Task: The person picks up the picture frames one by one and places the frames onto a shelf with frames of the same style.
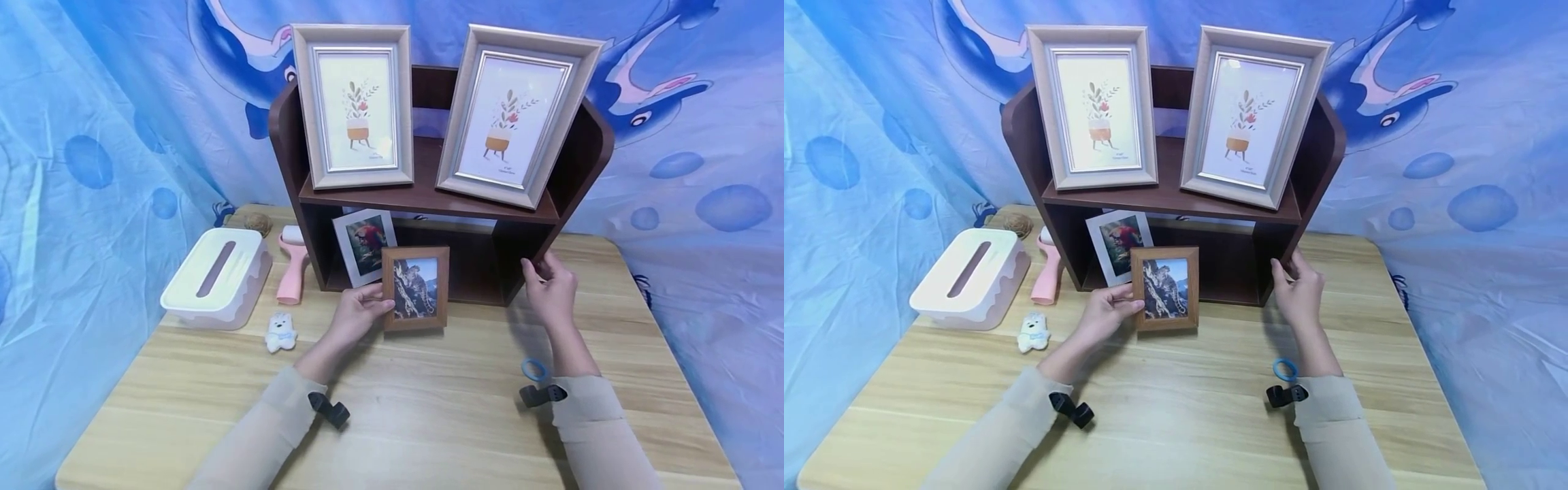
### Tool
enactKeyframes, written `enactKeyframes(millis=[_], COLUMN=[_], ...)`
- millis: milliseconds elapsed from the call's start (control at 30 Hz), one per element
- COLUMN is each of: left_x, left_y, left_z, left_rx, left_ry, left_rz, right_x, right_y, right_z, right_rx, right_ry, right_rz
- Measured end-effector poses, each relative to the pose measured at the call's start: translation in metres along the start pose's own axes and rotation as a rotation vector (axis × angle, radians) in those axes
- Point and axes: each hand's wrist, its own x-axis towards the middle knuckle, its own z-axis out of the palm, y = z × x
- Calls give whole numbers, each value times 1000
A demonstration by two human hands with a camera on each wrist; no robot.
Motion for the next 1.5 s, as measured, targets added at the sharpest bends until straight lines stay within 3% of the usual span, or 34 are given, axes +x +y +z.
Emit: enactKeyframes(millis=[167,467,700,867,1133,1500], left_x=[13,34,56,75,94,111], left_y=[3,11,16,13,7,4], left_z=[13,36,56,67,80,92], left_rx=[-47,-122,-120,-143,-91,-45], left_ry=[31,26,6,18,56,28], left_rz=[-13,-35,-5,-24,-4,8], right_x=[1,3,3,3,3,4], right_y=[8,7,8,7,-5,10], right_z=[1,2,0,1,3,1], right_rx=[-4,-17,-3,-22,-40,-39], right_ry=[12,12,5,10,24,10], right_rz=[1,-9,-15,-18,-40,-29])
